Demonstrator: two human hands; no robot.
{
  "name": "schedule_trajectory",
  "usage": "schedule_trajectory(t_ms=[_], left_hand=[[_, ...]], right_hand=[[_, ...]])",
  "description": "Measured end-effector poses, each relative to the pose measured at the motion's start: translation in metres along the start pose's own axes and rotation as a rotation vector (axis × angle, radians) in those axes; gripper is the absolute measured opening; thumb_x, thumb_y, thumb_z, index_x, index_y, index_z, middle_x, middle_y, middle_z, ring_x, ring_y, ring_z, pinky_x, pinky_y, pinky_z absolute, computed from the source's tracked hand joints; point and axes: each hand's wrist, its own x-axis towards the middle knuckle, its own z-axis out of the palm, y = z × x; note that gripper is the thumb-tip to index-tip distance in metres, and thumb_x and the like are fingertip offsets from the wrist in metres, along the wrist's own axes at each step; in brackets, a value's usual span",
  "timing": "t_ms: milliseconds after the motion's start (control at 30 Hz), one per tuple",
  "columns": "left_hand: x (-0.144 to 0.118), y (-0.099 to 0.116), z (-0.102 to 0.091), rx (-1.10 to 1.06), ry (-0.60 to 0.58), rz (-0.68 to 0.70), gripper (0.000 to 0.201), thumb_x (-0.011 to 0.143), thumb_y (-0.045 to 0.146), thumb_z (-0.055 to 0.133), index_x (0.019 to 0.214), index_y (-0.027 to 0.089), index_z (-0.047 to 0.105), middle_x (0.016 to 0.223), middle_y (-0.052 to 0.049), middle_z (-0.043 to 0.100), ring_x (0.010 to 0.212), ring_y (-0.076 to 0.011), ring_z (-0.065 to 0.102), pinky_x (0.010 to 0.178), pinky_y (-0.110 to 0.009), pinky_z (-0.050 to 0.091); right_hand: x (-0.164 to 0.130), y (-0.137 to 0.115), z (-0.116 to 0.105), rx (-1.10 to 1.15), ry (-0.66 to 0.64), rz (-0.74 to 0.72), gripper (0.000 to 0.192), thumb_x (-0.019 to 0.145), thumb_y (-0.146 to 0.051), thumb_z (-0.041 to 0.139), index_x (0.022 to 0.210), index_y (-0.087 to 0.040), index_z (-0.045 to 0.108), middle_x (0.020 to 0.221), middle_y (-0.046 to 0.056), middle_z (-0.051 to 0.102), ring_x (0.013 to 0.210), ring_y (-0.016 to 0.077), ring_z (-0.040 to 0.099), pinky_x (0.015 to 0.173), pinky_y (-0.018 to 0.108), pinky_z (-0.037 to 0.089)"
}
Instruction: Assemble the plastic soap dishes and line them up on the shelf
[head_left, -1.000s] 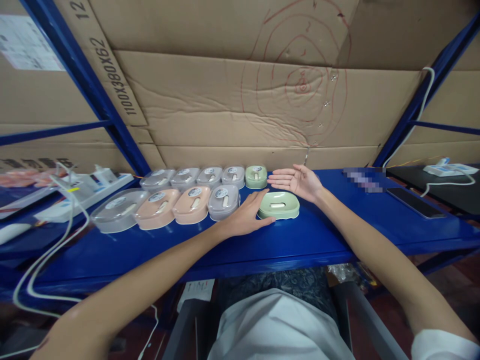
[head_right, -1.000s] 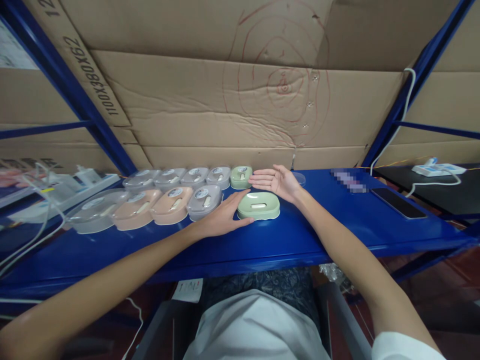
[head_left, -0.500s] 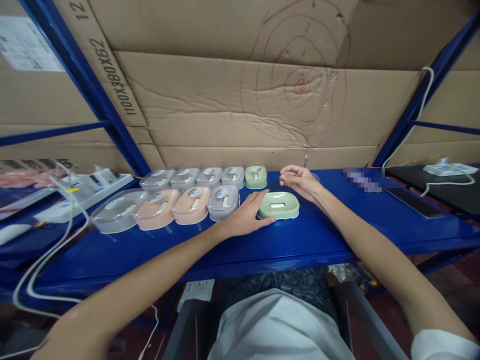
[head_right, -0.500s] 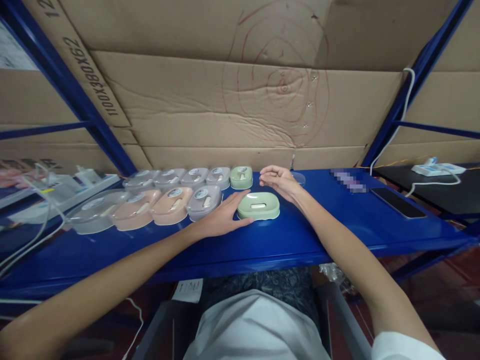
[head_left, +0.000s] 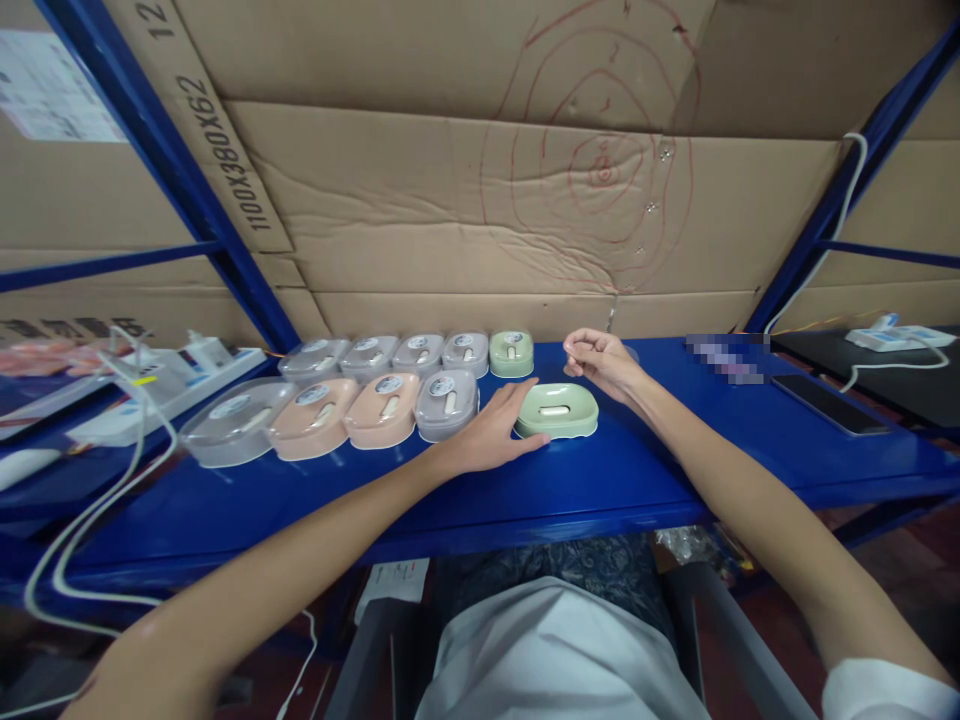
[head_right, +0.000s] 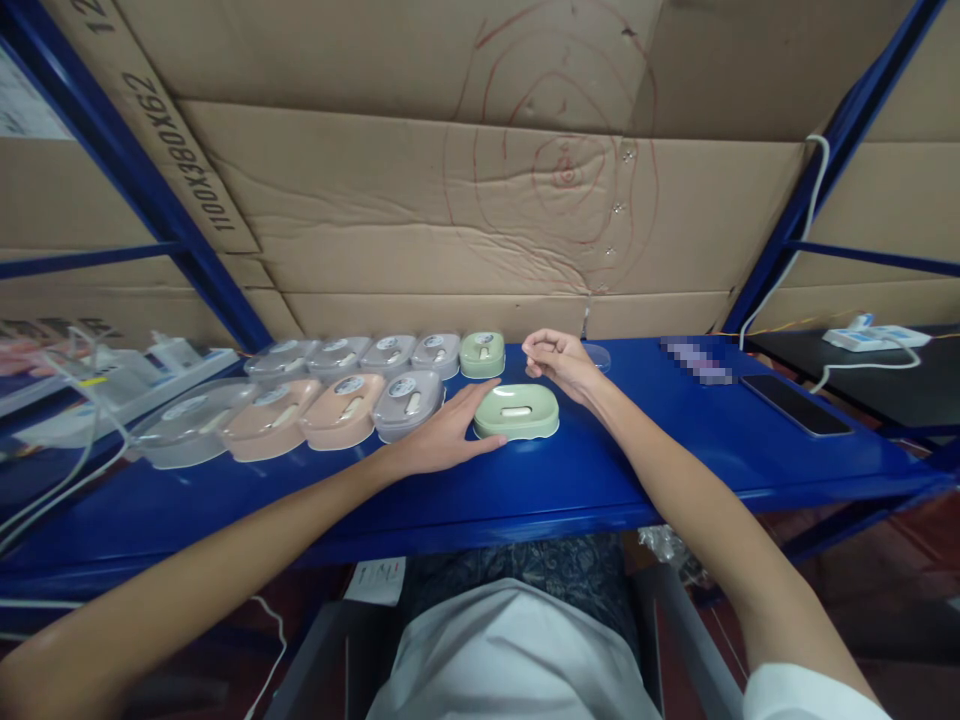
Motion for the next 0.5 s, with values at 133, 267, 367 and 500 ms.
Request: schedule_trajectory(t_ms=[133,267,367,500], left_hand=[[0.0000,-0.0003,0.0007,-0.007,0.004,-0.003,0.091,0.099,0.060,0.068,0.171,0.024,0.028,0.174,-0.017,0.037,0.161,-0.0388,0.037,0.133,-0.055,0.032],[0.0003,-0.0014,0.0019,0.002,0.003,-0.007,0.091,0.099,0.060,0.068,0.171,0.023,0.027,0.175,-0.018,0.036,0.162,-0.0378,0.037,0.133,-0.054,0.033],[0.0005,-0.0015,0.0021,0.003,0.009,0.000,0.090,0.099,0.060,0.068,0.171,0.024,0.027,0.174,-0.017,0.037,0.162,-0.0375,0.038,0.133,-0.053,0.033],[0.0005,0.0000,0.0008,0.002,0.000,-0.011,0.092,0.099,0.060,0.068,0.171,0.023,0.026,0.175,-0.017,0.037,0.162,-0.0380,0.037,0.133,-0.054,0.032]], right_hand=[[-0.0006,-0.0004,0.0042,-0.005,0.017,0.006,0.046,0.069,-0.049,0.103,0.083,-0.021,0.069,0.051,-0.010,0.053,0.043,0.0062,0.038,0.054,0.029,0.040],[-0.0019,-0.0016,0.0072,-0.044,0.031,0.012,0.053,0.071,-0.061,0.098,0.076,-0.022,0.063,0.039,-0.014,0.036,0.037,0.0047,0.025,0.045,0.025,0.025],[-0.0027,-0.0042,0.0078,-0.077,0.039,0.019,0.059,0.076,-0.070,0.090,0.069,-0.022,0.056,0.038,-0.014,0.028,0.036,0.0043,0.019,0.043,0.025,0.018],[-0.0033,-0.0055,0.0063,-0.234,0.058,-0.038,0.063,0.082,-0.080,0.078,0.067,-0.024,0.053,0.043,-0.013,0.024,0.039,0.0064,0.017,0.044,0.027,0.015]])
